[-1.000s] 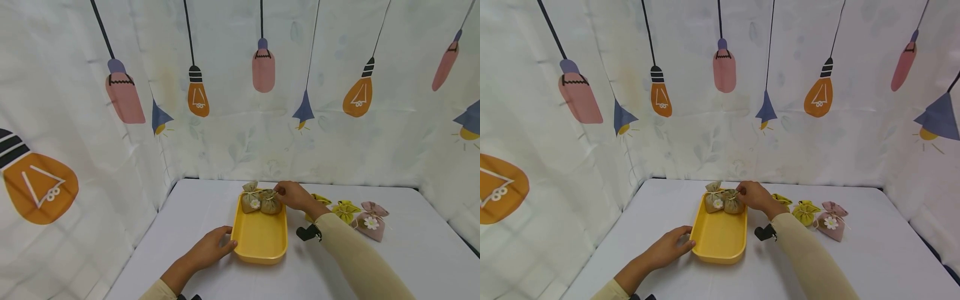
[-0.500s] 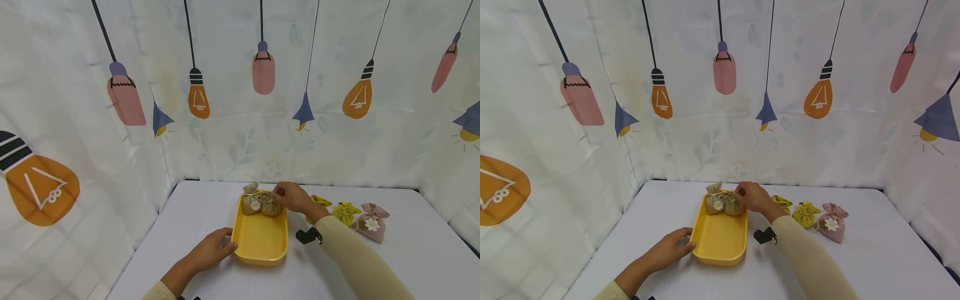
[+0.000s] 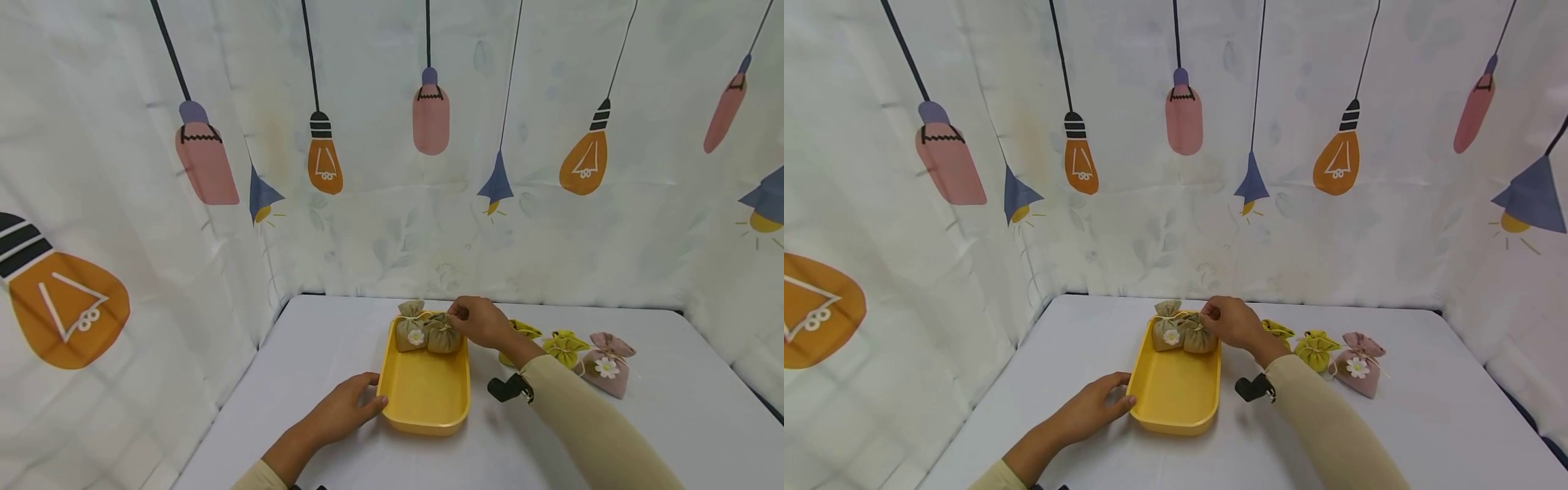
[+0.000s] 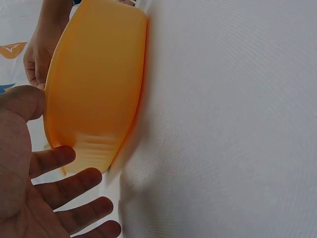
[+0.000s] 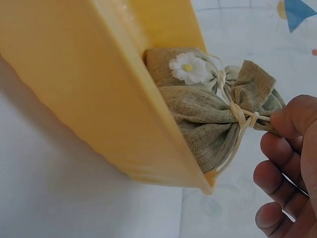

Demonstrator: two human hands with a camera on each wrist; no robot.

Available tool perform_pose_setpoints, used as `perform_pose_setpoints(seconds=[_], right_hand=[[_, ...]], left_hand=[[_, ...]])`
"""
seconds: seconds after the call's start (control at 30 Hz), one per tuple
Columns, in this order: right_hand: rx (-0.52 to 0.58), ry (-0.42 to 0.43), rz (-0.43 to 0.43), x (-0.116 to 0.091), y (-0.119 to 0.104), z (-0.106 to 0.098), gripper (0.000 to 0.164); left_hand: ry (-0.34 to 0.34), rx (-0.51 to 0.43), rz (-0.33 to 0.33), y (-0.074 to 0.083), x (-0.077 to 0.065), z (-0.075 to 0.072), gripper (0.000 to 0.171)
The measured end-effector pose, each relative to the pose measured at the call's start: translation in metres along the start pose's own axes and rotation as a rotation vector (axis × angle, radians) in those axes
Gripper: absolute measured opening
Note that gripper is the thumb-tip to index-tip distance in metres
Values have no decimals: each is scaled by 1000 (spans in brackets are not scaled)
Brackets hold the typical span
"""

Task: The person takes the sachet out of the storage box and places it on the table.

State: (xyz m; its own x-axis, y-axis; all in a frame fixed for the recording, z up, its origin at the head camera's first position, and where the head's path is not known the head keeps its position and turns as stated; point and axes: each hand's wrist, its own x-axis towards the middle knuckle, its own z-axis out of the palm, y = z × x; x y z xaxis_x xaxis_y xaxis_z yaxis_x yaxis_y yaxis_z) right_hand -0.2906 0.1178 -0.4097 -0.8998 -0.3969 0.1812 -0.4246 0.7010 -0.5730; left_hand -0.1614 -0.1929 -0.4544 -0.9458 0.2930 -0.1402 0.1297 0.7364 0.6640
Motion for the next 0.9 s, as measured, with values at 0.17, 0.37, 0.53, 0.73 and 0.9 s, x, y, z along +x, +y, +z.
perform_pose_setpoints(seconds=[0.17,0.37,0.53,0.73,0.9], right_hand=[[20,39,-18,-3,-6,-6,9],[41,84,-38,-7,-14,-17,9],[52,107,-49,-11,-18,-26,8],[75,129,-58,-17,-20,-33,7],[87,144,-47,-23,-20,-37,6]], left_hand=[[7,3,8,-1,0,1,62],[5,4,7,-1,0,1,63],[4,-5,3,-1,-1,1,63],[2,-9,6,-1,-1,1,61],[5,-7,21,-3,-1,0,60]])
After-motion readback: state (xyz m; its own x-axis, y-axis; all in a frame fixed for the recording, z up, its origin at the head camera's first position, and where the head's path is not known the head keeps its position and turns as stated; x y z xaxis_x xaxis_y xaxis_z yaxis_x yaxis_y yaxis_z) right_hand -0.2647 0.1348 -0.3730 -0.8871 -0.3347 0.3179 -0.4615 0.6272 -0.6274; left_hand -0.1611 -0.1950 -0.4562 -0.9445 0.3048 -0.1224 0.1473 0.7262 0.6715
